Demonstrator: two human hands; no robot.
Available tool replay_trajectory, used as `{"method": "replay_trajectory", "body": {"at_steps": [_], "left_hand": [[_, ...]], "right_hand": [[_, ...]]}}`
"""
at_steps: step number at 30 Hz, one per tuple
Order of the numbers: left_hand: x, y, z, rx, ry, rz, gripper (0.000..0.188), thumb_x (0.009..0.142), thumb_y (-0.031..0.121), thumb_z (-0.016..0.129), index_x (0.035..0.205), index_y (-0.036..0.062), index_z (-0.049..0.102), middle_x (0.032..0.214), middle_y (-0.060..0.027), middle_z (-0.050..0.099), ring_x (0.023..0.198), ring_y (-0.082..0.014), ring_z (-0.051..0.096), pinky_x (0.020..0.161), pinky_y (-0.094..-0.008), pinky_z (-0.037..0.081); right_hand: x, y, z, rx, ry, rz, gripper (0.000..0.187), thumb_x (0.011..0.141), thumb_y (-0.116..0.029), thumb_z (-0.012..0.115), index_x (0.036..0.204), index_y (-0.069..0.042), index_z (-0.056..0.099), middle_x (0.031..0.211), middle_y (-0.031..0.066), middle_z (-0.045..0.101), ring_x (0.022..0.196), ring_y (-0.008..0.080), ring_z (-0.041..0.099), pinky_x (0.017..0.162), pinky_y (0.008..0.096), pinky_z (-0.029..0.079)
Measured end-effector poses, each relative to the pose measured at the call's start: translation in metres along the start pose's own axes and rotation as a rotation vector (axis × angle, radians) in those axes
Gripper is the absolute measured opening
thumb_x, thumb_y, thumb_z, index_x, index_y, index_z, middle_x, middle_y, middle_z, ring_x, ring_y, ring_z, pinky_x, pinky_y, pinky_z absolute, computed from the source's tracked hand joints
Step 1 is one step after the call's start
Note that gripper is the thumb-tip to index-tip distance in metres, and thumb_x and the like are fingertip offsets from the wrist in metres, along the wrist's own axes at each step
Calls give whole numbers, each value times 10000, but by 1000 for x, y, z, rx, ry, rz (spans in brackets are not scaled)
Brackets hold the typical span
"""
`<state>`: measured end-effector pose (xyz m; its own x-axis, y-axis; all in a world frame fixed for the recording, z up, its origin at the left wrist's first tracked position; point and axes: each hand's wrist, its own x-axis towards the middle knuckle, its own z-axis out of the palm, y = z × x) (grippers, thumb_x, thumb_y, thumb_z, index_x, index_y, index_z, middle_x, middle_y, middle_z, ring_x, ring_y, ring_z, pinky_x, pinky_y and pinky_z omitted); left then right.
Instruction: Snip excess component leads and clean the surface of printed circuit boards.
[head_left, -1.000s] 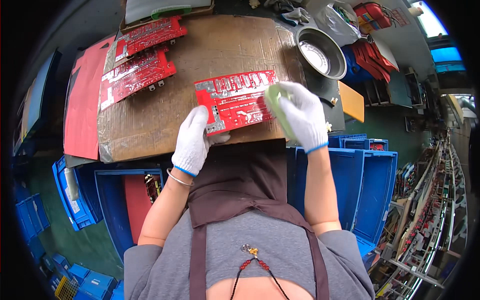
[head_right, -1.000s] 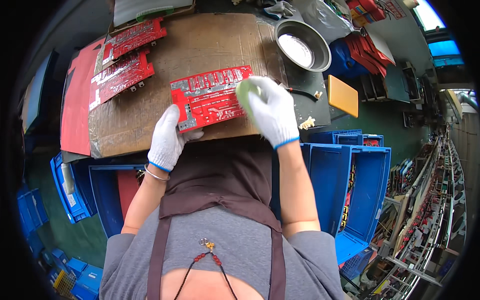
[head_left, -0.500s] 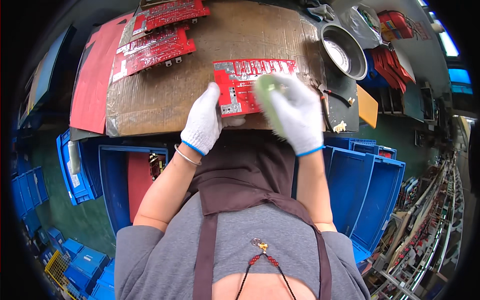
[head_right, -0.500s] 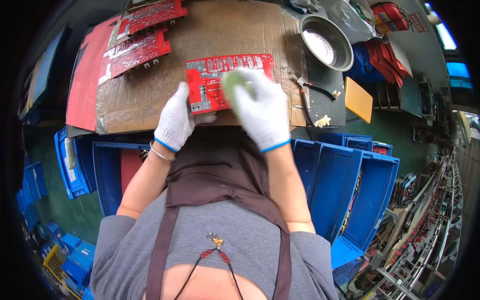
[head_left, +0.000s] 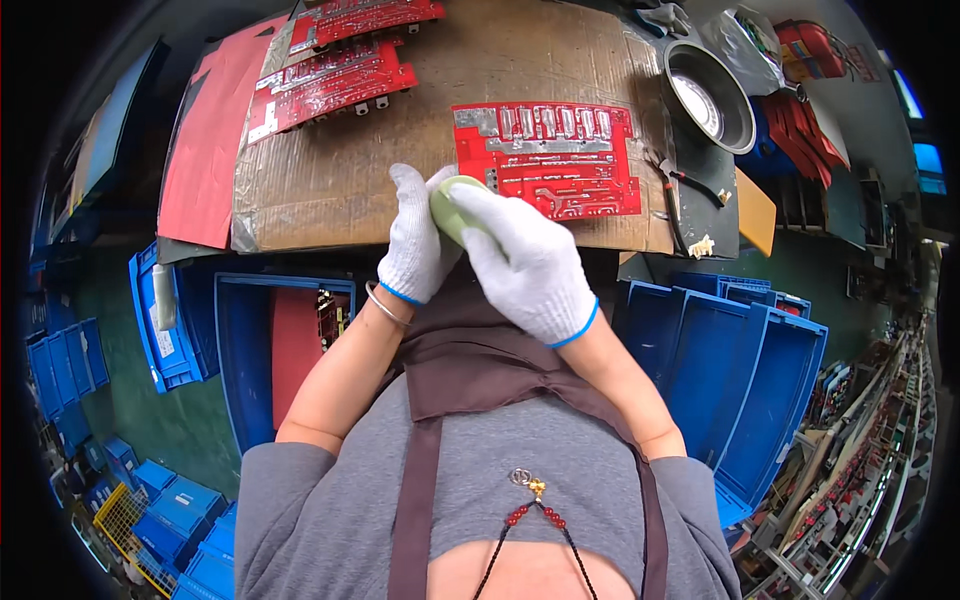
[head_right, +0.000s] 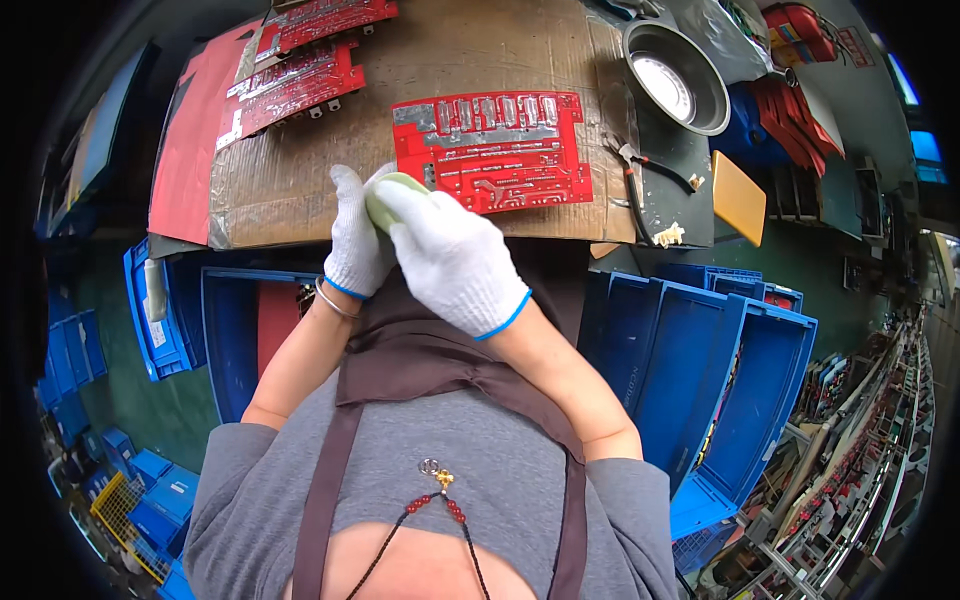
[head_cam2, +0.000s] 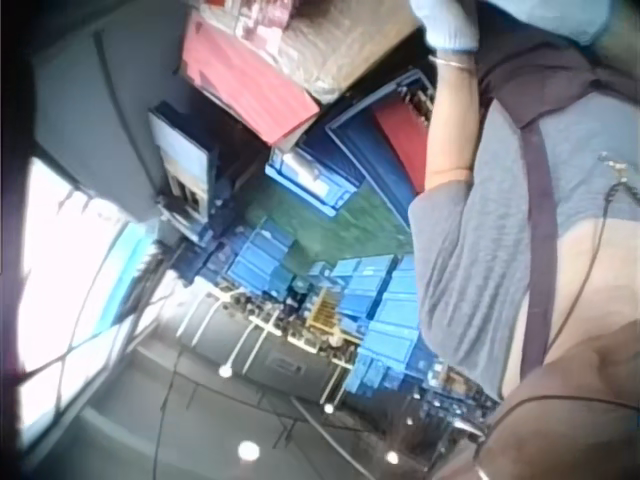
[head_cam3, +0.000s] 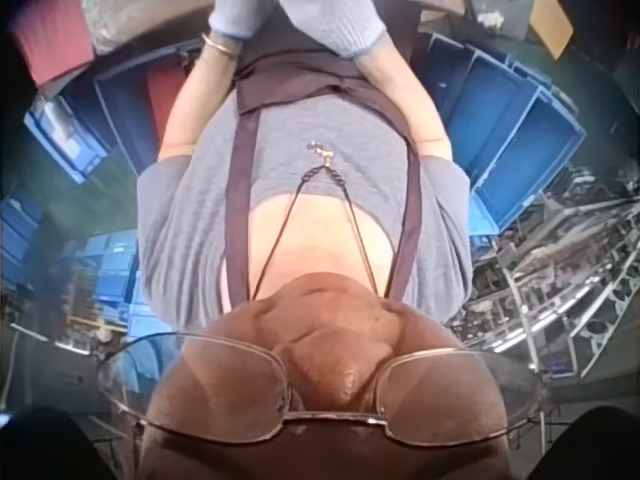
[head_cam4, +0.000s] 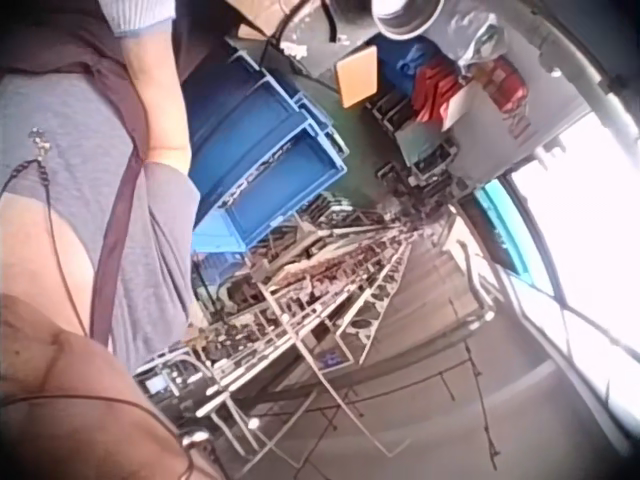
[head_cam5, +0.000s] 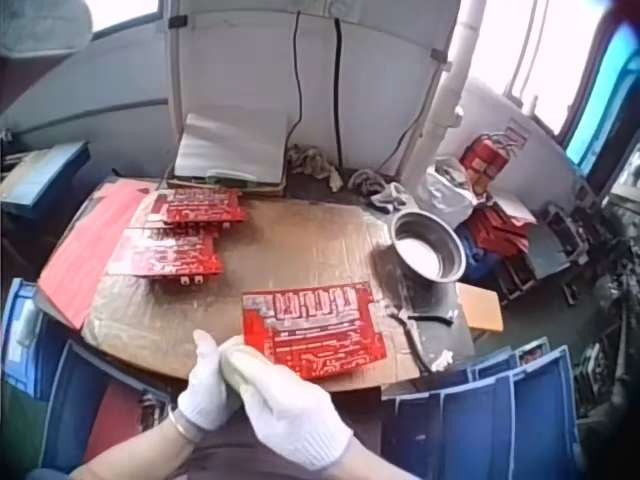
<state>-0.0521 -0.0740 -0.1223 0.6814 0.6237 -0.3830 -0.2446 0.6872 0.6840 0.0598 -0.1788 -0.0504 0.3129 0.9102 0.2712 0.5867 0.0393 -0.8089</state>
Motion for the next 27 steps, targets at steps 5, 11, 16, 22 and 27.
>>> {"method": "replay_trajectory", "body": {"at_steps": [5, 11, 16, 22, 27], "left_hand": [[1, -6, 3, -15, -169, 34, 1077, 949, 862, 122, 1475, -1, 494, 1402, -175, 624, 1279, -308, 603, 1119, -432, 451], [1, -6, 3, 84, -183, 85, 1114, 935, 875, 128, 1460, -34, 500, 1407, -182, 615, 1291, -319, 600, 1099, -458, 472], [5, -5, 1, 65, -191, 24, 1131, 930, 882, 95, 1464, -27, 505, 1400, -167, 629, 1271, -291, 616, 1102, -431, 467], [7, -7, -6, -40, -248, 22, 1136, 932, 879, 124, 1465, -50, 500, 1411, -206, 612, 1308, -307, 584, 1123, -441, 446], [3, -4, 1, 97, -206, 22, 1141, 932, 878, 106, 1468, -51, 497, 1412, -197, 613, 1287, -312, 601, 1117, -450, 450]], "right_hand": [[-13, 33, -50, 32, 207, 195, 349, 957, 63, 607, 1289, -4, 691, 1184, 167, 755, 1085, 230, 734, 972, 337, 558], [25, 13, -15, -117, 111, -60, 336, 942, 19, 640, 1271, -13, 695, 1137, 214, 741, 1039, 302, 747, 917, 353, 573], [-20, 5, -17, -107, -10, -96, 377, 909, 30, 679, 1283, -13, 689, 1103, 212, 738, 999, 303, 744, 892, 348, 572], [9, 33, -38, -135, 133, 13, 320, 968, 44, 603, 1279, 29, 676, 1179, 201, 748, 1092, 229, 736, 979, 325, 553], [-6, 3, -9, -87, -54, -85, 328, 934, 3, 672, 1261, -8, 704, 1133, 185, 757, 1034, 234, 749, 925, 336, 565]]}}
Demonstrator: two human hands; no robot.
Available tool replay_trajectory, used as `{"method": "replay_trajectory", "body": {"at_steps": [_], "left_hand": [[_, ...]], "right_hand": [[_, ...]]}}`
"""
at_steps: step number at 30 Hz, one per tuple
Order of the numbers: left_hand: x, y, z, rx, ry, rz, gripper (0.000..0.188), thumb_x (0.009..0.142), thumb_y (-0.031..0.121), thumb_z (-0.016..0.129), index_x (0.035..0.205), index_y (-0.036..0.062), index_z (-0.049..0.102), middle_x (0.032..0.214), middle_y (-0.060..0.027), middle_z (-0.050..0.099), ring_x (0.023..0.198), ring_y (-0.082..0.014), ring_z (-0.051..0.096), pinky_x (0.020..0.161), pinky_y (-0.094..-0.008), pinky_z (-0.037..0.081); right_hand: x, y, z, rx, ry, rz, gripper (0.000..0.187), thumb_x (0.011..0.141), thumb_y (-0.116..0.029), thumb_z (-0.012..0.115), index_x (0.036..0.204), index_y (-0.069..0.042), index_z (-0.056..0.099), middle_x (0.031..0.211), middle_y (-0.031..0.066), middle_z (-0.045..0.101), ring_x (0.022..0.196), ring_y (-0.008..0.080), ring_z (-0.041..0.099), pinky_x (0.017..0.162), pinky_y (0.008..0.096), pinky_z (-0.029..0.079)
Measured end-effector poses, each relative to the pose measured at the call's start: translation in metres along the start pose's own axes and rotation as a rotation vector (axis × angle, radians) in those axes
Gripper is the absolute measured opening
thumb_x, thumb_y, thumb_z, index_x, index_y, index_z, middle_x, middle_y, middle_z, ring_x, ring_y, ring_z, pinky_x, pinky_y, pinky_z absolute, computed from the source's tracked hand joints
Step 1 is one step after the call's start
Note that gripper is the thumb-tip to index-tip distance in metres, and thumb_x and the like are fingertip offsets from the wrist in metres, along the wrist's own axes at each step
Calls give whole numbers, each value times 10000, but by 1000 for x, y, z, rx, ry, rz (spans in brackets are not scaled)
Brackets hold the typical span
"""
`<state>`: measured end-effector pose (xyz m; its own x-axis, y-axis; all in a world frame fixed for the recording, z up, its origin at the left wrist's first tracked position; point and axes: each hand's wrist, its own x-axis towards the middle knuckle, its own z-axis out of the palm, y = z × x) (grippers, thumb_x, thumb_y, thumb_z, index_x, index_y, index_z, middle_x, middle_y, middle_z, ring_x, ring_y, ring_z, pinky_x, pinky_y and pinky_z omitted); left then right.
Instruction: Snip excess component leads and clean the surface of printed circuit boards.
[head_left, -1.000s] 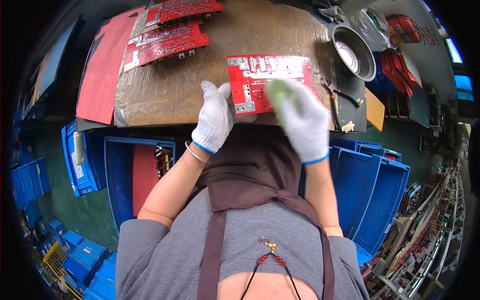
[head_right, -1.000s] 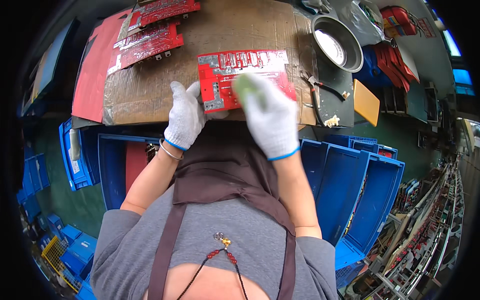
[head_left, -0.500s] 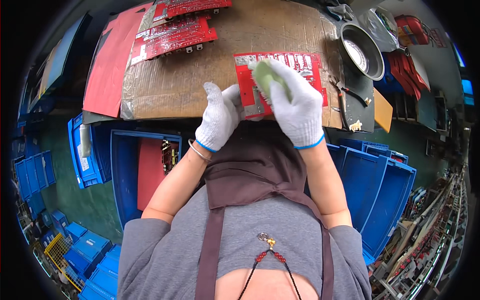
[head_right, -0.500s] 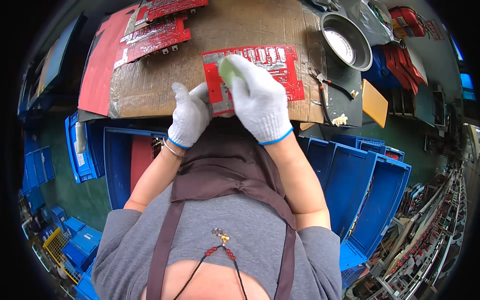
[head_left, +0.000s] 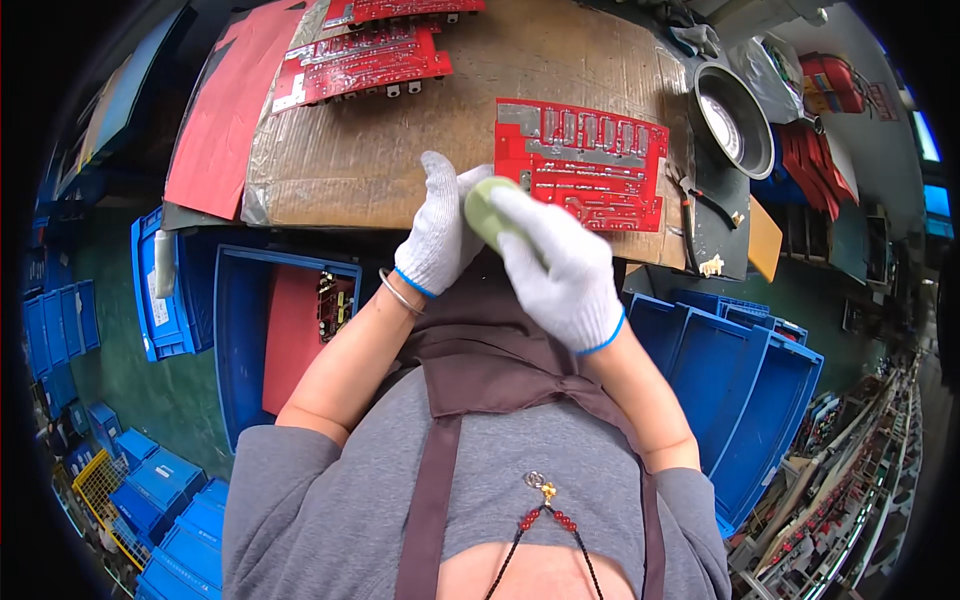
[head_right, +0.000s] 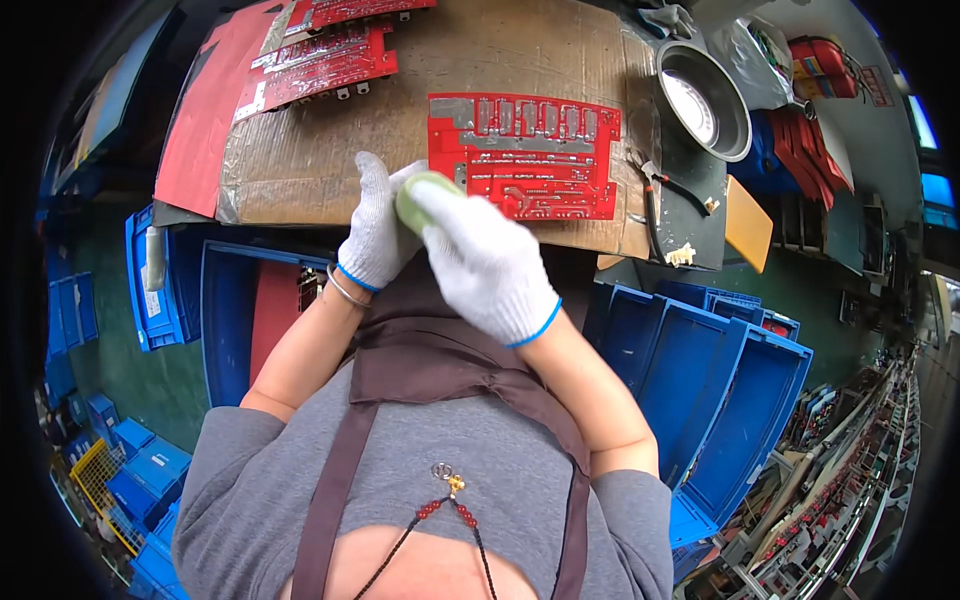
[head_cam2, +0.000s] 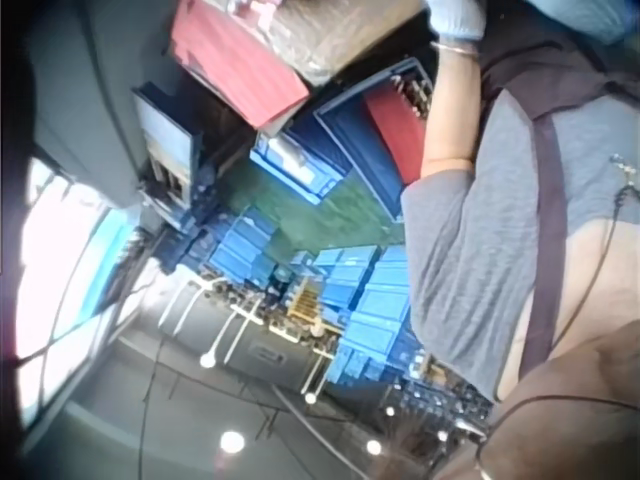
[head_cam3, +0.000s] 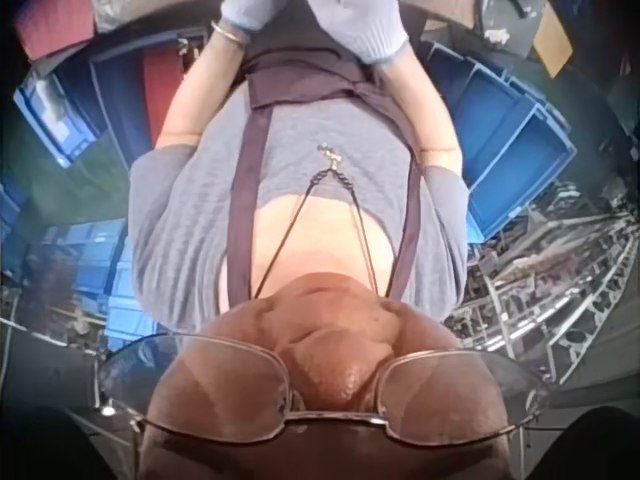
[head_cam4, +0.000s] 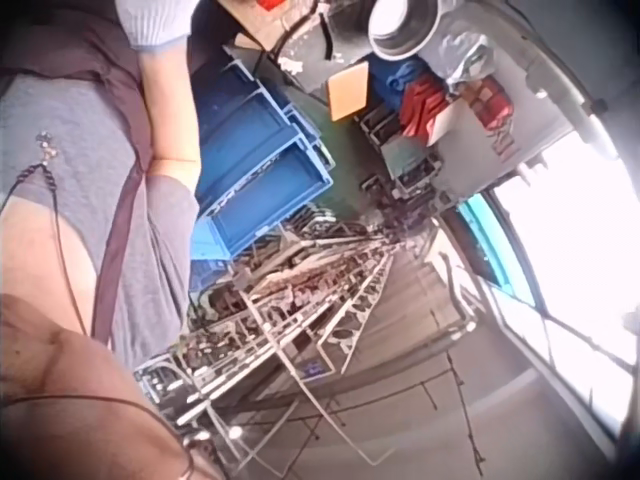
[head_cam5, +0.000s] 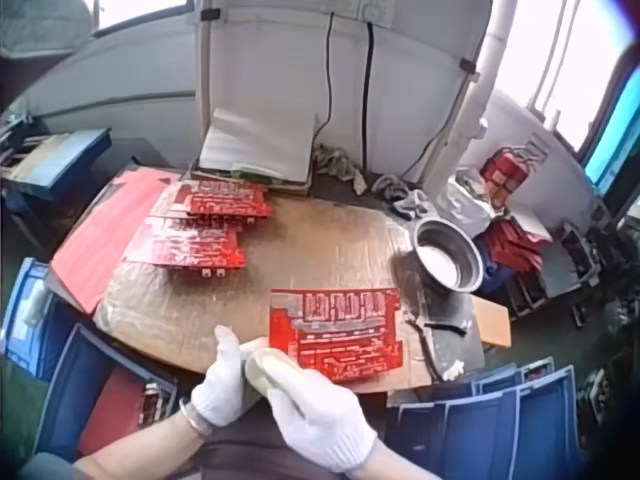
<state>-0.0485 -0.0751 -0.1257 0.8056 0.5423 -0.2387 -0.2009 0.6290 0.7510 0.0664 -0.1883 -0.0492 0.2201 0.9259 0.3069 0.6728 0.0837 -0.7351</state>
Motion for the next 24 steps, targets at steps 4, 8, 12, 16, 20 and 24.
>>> {"method": "replay_trajectory", "body": {"at_steps": [4, 8, 12, 16, 20, 24], "left_hand": [[6, -6, -8, -112, -55, 47, 1119, 938, 872, 103, 1425, -35, 541, 1358, -166, 650, 1256, -293, 618, 1105, -431, 462], [-3, 7, 7, -26, 38, 10, 1030, 979, 832, 168, 1413, -14, 563, 1333, -136, 664, 1235, -259, 620, 1099, -412, 455], [5, -1, 2, -42, -63, 67, 1024, 986, 817, 164, 1460, -20, 516, 1435, -154, 605, 1316, -277, 584, 1140, -430, 429], [3, 2, -11, 12, -130, 97, 736, 957, 531, 587, 1446, -14, 514, 1349, -88, 632, 1229, -181, 594, 1073, -340, 466], [-8, 13, -7, 270, -175, 105, 770, 875, 261, 819, 1497, -26, 466, 1412, -98, 592, 1294, -176, 535, 1113, -341, 430], [-7, 8, -12, 324, -182, 121, 819, 893, 256, 822, 1533, -49, 412, 1479, -120, 547, 1346, -191, 504, 1164, -364, 383]], "right_hand": [[14, 30, -28, -52, 171, 108, 324, 947, 27, 637, 1265, 9, 698, 1159, 187, 755, 1082, 225, 741, 958, 338, 561], [-4, -3, -5, -42, -33, -8, 358, 912, 26, 698, 1268, -12, 705, 1156, 205, 751, 1074, 242, 747, 946, 350, 564], [42, 30, -22, -19, 181, 93, 335, 945, 29, 651, 1277, 10, 693, 1164, 201, 750, 1071, 221, 738, 954, 336, 559], [-4, 15, -1, 137, 143, 62, 377, 933, 59, 650, 1307, 18, 672, 1217, 187, 740, 1150, 229, 711, 1029, 355, 526], [51, 22, -5, -17, 251, -15, 328, 962, -20, 630, 1286, -5, 682, 1143, 197, 747, 1047, 233, 745, 934, 342, 561], [48, 41, -15, 175, 308, 176, 342, 970, -23, 637, 1309, 1, 672, 1195, 167, 747, 1083, 198, 727, 964, 331, 550]]}}
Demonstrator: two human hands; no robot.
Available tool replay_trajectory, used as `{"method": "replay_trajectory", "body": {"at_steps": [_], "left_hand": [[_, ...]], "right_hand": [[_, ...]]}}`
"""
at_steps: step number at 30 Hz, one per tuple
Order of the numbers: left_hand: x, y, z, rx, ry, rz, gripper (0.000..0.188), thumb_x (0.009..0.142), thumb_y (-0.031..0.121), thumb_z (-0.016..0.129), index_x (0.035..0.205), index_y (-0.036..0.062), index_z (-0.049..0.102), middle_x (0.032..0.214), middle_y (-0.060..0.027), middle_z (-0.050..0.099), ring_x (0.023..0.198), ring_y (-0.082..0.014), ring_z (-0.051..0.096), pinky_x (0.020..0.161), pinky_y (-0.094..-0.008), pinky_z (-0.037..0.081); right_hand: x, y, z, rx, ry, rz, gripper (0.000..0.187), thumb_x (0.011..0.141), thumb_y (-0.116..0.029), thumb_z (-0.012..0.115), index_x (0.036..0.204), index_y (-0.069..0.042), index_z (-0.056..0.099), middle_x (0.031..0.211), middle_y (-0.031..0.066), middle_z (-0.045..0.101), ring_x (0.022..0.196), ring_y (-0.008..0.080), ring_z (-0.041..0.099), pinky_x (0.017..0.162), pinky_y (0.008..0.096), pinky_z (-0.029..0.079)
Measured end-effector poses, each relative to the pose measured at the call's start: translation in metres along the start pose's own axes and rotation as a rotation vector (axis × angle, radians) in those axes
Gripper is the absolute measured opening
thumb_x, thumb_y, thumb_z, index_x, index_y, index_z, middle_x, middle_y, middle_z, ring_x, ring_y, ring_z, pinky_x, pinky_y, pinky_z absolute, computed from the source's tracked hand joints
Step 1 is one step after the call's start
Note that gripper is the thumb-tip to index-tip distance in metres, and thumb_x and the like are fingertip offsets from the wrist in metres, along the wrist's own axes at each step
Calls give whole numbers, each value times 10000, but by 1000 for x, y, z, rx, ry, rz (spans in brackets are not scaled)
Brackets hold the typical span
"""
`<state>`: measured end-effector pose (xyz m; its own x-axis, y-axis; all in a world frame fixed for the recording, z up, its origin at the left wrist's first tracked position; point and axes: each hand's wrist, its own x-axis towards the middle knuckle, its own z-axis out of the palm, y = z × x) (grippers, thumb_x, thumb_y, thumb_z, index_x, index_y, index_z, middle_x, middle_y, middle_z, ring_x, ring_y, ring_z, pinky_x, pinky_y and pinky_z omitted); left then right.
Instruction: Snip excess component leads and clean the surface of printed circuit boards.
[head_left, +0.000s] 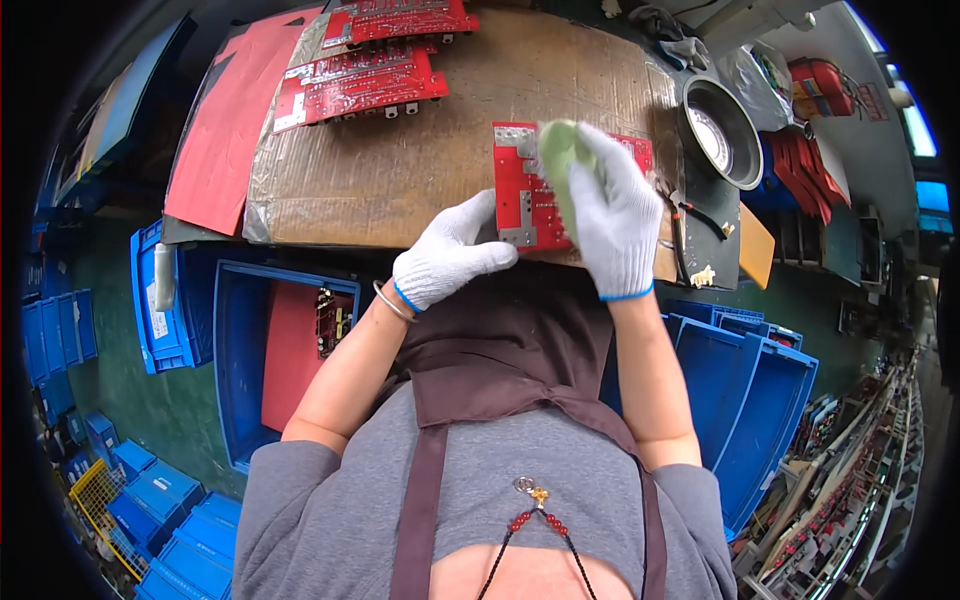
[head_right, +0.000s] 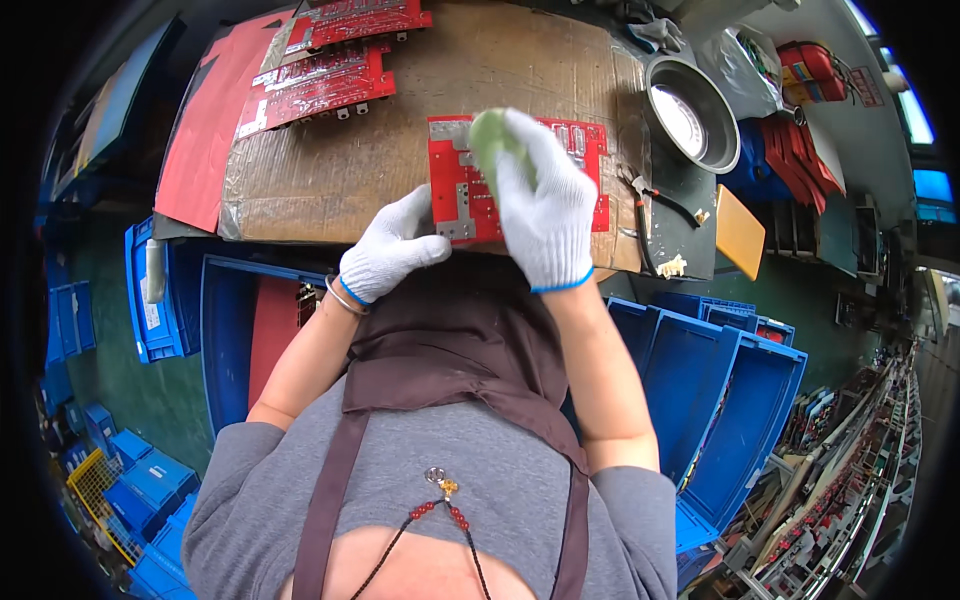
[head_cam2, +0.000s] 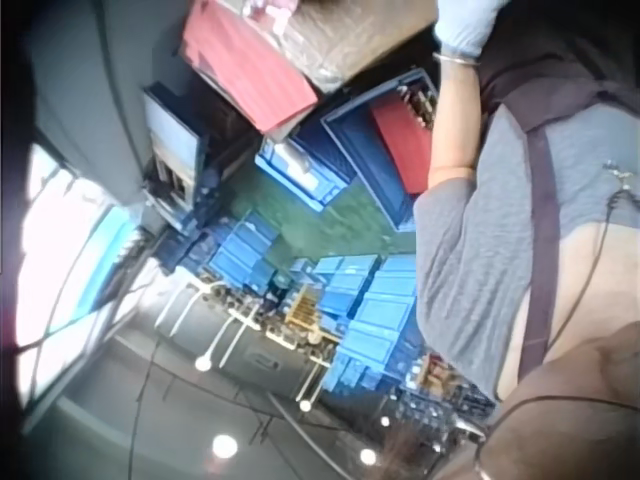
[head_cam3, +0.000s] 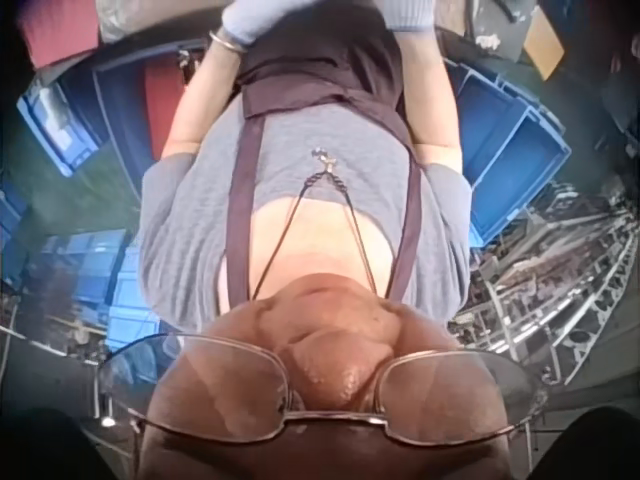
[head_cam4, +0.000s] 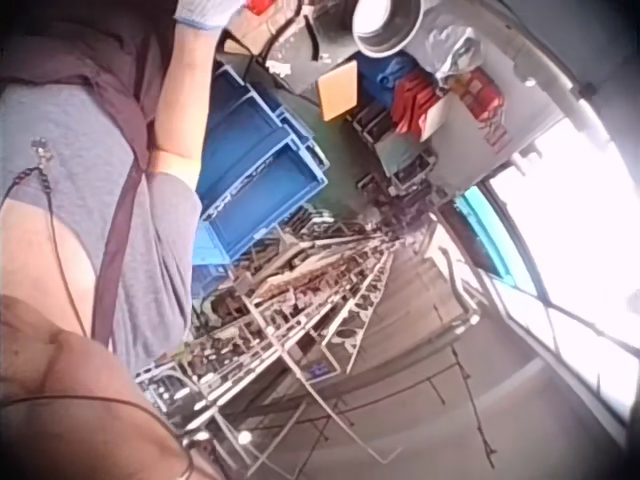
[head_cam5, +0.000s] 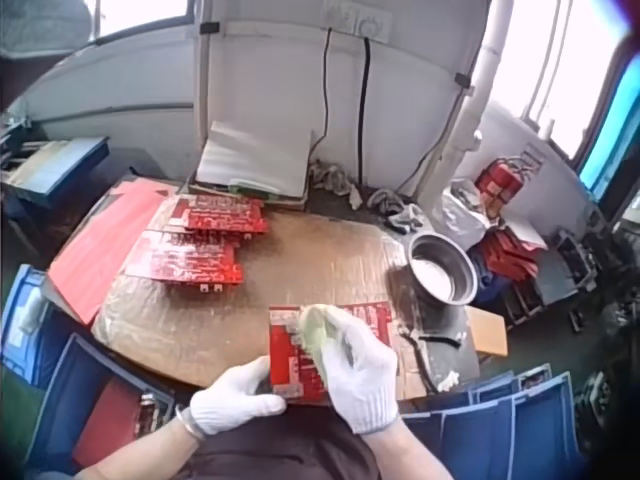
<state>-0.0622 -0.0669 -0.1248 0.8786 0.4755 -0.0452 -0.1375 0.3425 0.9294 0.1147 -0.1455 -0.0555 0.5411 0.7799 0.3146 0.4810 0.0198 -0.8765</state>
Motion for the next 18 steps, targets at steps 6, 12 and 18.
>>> {"method": "replay_trajectory", "body": {"at_steps": [6, 12, 18], "left_hand": [[-5, 5, 1, -25, -28, -39, 814, 871, 296, 845, 1501, -44, 458, 1416, -110, 599, 1245, -171, 558, 1079, -335, 461], [-7, -4, 4, 17, -9, 35, 768, 882, 239, 842, 1494, -46, 476, 1434, -106, 599, 1274, -160, 549, 1096, -344, 452], [-5, -6, 4, 16, 24, 21, 747, 882, 214, 839, 1493, -29, 484, 1354, -95, 640, 1189, -163, 597, 1031, -341, 501]], "right_hand": [[18, -22, 21, -41, 31, -99, 322, 974, -66, 655, 1289, -8, 683, 1118, 186, 756, 1033, 236, 748, 916, 329, 566], [-29, -24, 20, 29, -82, -130, 355, 981, -12, 650, 1336, -9, 663, 1240, 140, 729, 1146, 209, 692, 1032, 329, 522], [35, 6, 4, -154, 98, -123, 304, 992, -35, 628, 1285, 33, 673, 1137, 148, 756, 1012, 157, 718, 912, 296, 566]]}}
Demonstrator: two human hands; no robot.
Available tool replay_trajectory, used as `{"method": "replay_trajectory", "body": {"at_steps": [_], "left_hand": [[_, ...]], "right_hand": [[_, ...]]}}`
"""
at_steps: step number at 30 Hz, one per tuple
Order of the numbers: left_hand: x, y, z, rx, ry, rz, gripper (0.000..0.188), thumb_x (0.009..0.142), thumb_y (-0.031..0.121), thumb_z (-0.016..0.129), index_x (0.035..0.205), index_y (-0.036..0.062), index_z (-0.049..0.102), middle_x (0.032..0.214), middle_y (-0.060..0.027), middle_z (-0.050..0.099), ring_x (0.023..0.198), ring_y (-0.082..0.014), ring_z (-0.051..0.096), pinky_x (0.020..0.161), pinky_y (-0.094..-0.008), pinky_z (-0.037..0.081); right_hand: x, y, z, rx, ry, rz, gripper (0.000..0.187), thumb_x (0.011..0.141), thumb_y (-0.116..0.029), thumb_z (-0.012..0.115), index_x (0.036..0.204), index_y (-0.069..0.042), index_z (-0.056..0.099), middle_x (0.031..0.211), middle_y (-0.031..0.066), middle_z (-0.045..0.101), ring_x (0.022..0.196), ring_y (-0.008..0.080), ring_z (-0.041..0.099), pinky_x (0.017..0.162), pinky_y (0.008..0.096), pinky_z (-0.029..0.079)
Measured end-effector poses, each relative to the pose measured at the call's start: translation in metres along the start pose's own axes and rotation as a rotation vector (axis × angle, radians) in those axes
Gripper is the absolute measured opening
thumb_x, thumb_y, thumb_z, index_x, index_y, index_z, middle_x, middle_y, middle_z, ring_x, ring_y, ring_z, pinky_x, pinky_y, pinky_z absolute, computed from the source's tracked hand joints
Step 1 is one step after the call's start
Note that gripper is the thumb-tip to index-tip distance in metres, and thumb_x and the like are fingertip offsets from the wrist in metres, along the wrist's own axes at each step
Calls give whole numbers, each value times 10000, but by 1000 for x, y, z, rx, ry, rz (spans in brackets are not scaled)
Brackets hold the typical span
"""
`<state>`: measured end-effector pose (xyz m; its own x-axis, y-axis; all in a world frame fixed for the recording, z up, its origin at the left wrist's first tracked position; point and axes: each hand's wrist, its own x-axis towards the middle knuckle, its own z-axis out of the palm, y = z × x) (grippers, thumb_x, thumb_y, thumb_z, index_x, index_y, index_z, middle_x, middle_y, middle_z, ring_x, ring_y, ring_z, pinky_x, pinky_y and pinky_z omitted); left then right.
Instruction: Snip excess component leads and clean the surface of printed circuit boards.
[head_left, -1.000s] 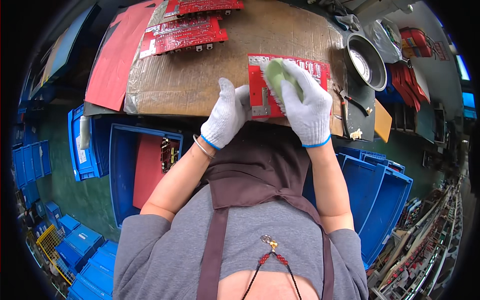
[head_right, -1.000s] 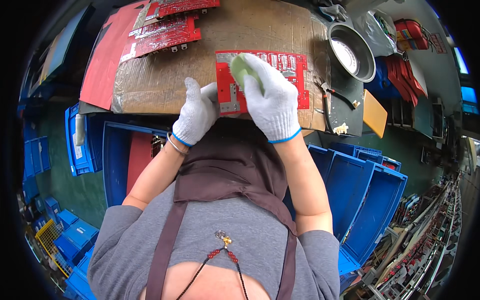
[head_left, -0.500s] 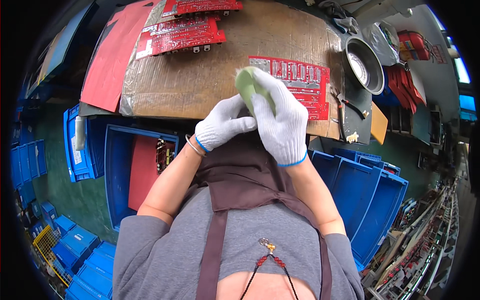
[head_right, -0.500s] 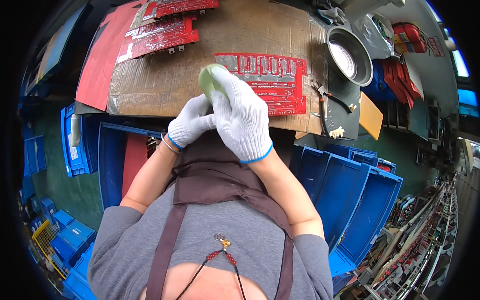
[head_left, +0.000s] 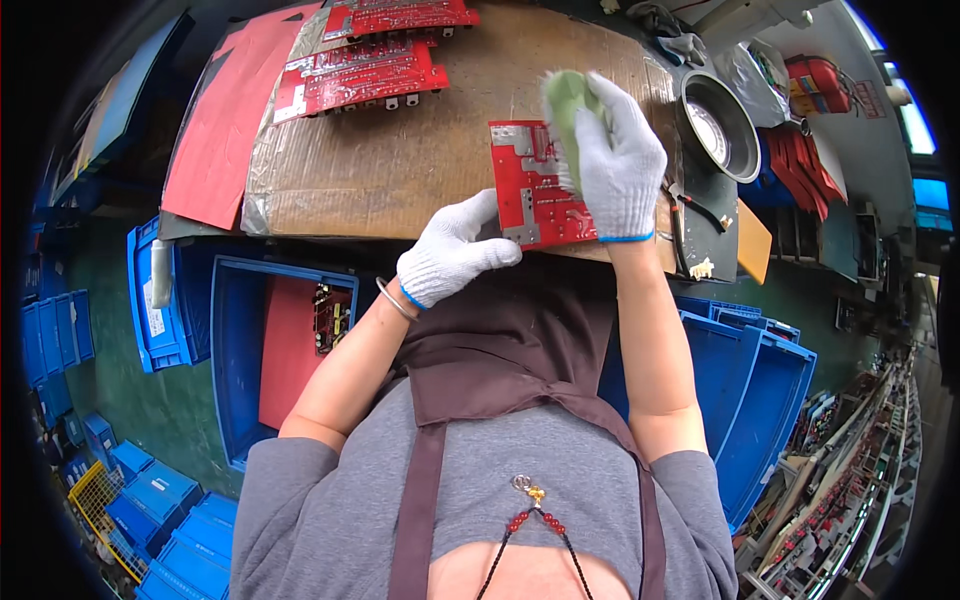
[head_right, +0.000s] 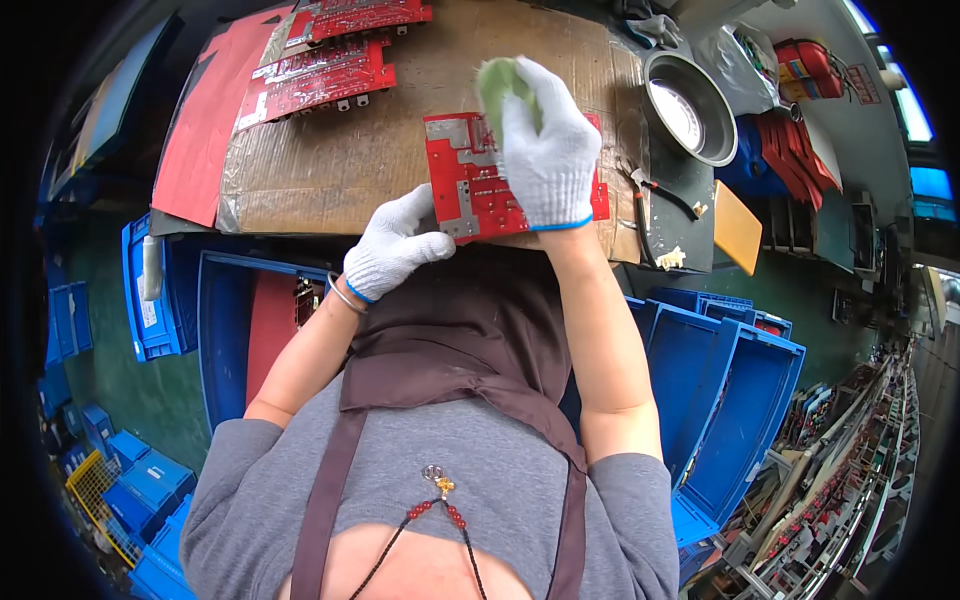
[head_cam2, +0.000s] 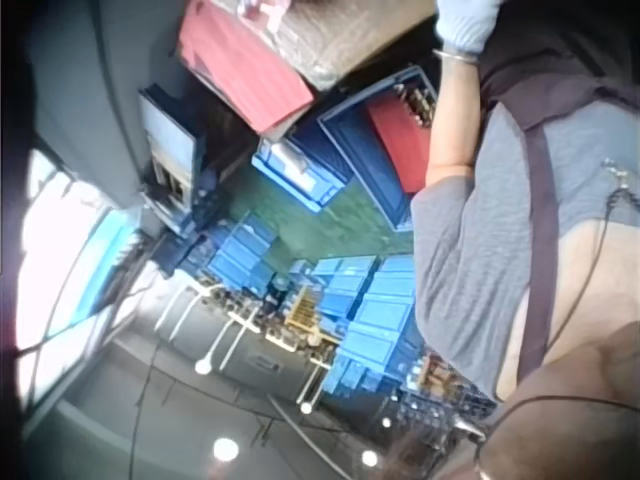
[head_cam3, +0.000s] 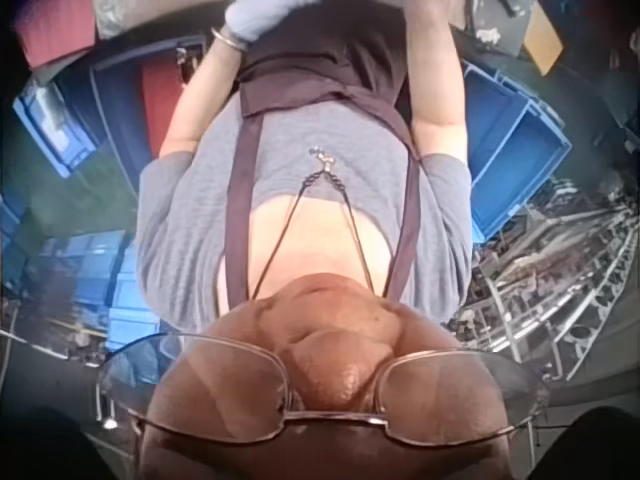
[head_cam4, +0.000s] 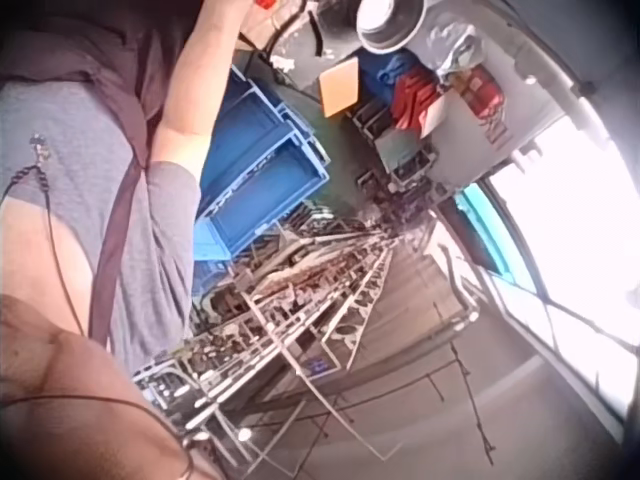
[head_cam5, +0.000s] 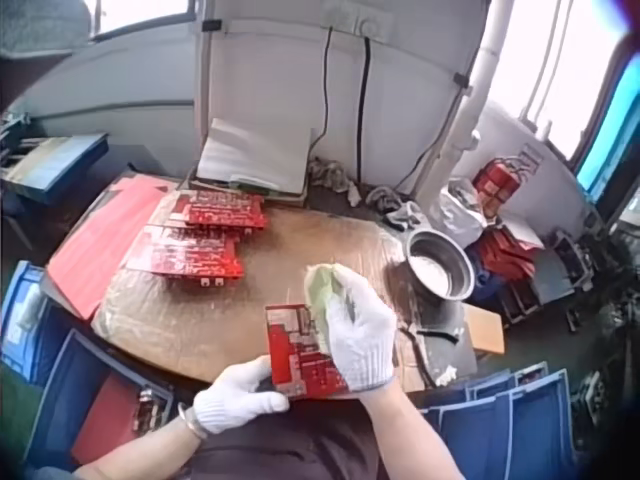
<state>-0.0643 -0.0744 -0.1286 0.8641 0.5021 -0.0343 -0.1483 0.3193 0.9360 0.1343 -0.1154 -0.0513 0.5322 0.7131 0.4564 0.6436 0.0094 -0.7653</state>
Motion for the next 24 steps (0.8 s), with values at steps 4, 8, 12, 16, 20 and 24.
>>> {"method": "replay_trajectory", "body": {"at_steps": [4, 8, 12, 16, 20, 24], "left_hand": [[-2, 1, 0, -48, -3, 15, 744, 880, 207, 838, 1491, -31, 486, 1384, -105, 629, 1230, -166, 582, 1063, -358, 486], [-2, 8, -1, 44, -28, -74, 708, 890, 187, 819, 1488, -19, 501, 1358, -82, 637, 1186, -163, 601, 1048, -346, 495], [-2, 19, 0, 7, -47, -86, 658, 872, 154, 802, 1454, -18, 546, 1312, -64, 663, 1163, -146, 608, 975, -320, 532], [7, 44, -9, 122, -2, -318, 514, 1076, 408, 542, 967, -64, 715, 854, -181, 747, 746, -238, 740, 710, -358, 606], [38, 63, -16, 146, 379, -238, 591, 1086, 538, 454, 965, 9, 688, 770, -74, 715, 552, -156, 666, 472, -245, 504], [59, 49, -15, 355, 213, -221, 476, 1072, 474, 535, 987, 35, 698, 735, -27, 675, 512, -118, 611, 437, -229, 466]], "right_hand": [[-50, -36, 4, 177, -204, -91, 321, 977, -27, 645, 1293, 11, 685, 1153, 146, 753, 1052, 171, 712, 924, 308, 563], [-24, -19, 5, 179, -53, -13, 295, 949, -47, 679, 1243, -27, 697, 1116, 207, 753, 1027, 265, 762, 873, 342, 590], [-32, 22, -32, -109, 19, -34, 315, 943, -33, 677, 1257, -12, 692, 1137, 188, 760, 1044, 272, 756, 918, 347, 575], [-63, 14, -41, -57, -6, 25, 367, 967, -21, 670, 1331, 16, 669, 1242, 132, 732, 1189, 183, 667, 1057, 329, 498], [-69, 10, -45, -24, -21, 71, 363, 961, -11, 675, 1323, 13, 675, 1262, 127, 726, 1204, 193, 663, 1071, 339, 491], [-69, 0, -49, -40, -86, 71, 354, 959, -4, 668, 1312, 11, 677, 1262, 133, 728, 1188, 191, 675, 1065, 337, 495]]}}
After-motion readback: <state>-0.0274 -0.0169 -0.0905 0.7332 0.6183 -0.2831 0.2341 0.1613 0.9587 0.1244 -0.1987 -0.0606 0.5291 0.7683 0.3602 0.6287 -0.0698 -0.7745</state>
